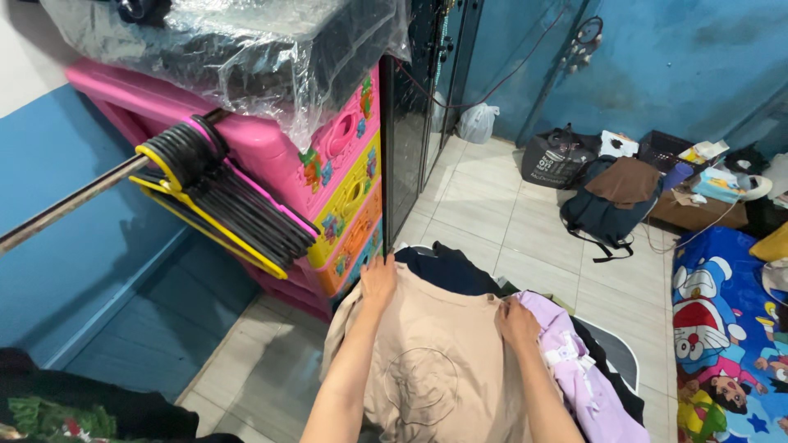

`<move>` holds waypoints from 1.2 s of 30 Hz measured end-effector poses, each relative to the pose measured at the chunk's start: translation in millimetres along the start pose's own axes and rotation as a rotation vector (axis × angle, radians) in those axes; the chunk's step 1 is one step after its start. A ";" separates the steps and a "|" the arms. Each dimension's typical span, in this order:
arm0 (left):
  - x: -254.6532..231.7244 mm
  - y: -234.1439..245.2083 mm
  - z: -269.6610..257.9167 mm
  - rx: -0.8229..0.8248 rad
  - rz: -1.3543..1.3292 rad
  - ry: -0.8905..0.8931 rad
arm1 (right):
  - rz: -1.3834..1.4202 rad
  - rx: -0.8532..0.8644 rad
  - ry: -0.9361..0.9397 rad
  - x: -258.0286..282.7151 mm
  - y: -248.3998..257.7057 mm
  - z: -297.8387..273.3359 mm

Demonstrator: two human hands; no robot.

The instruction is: The person takes clothes from a pile, places them on hangers, and hangs them on a metal rod. The person handles a black t-shirt, a beige t-shirt, and a light purple shirt, placing each on a hanger and then on the rod.

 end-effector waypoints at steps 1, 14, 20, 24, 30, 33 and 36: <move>1.8 -6.1 -0.2 0.048 0.006 0.013 | -0.004 -0.004 0.011 1.3 -0.9 0.5; 7.9 -15.3 -14.1 0.106 0.012 0.031 | -0.078 -0.164 0.044 5.0 2.4 -3.3; -19.9 51.2 -27.3 -0.098 0.060 -0.162 | 0.034 -0.299 0.244 46.6 9.4 -27.6; -35.5 103.5 -41.6 -0.067 -0.014 -0.145 | 0.125 -0.242 0.344 94.7 10.6 -52.9; -44.7 196.4 -61.9 -0.167 0.044 -0.119 | 0.183 -0.188 0.518 182.9 31.0 -107.0; -28.2 229.8 -72.0 -0.177 0.060 -0.045 | 0.203 -0.145 0.598 225.3 36.6 -138.1; 1.5 258.7 -81.8 -0.198 0.073 0.043 | 0.230 -0.098 0.687 265.2 37.7 -169.7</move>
Point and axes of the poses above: each hand's wrist, its own z-axis towards the middle knuckle, its own y-axis out of the back of the hand, x = y × z, the point moved 10 cm from there along z, towards the middle knuckle, and after that the axes turned 12 degrees about -y, right-handed, at the moved point
